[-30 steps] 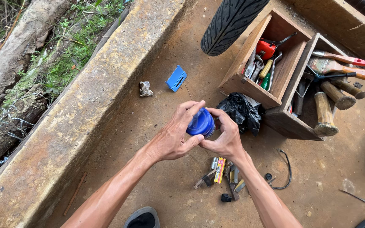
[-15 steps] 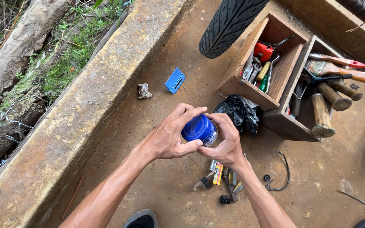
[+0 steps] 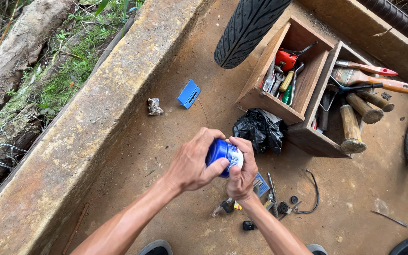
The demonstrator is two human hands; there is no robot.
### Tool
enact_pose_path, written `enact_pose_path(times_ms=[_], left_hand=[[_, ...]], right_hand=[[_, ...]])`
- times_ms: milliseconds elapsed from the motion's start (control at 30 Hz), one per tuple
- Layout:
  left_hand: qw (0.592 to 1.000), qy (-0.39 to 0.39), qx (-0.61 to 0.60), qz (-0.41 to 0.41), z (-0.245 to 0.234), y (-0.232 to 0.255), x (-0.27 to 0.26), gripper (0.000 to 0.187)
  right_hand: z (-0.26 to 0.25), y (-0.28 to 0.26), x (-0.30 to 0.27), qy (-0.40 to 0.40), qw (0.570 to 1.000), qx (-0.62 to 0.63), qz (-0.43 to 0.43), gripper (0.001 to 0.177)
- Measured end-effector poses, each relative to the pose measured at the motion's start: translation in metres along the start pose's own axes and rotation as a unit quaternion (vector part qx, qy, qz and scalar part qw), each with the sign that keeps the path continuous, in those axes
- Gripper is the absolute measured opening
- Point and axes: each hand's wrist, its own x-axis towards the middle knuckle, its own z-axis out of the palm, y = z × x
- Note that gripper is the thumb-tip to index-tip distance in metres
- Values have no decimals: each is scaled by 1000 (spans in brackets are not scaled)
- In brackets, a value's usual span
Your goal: The person organizes tools and spare parts by capping a container, placing items into wooden toolboxes, unpacking a small part from its wrapper, and sorting various tools and metal components by hand.
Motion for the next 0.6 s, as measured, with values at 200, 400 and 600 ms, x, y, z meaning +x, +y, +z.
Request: enact_pose_path(times_ms=[200,400,600], left_hand=[[999,38,22,14,8,5,-4,55],[998,66,13,-7,13,7,-5,54],[995,82,-19,-58,12,18,-6,53]], right_hand=[[7,-8,-9,11,982,138,127,79],[11,-4,-11,5,990,79,117,77],[11,-3,-11,11,998,23,63,78]])
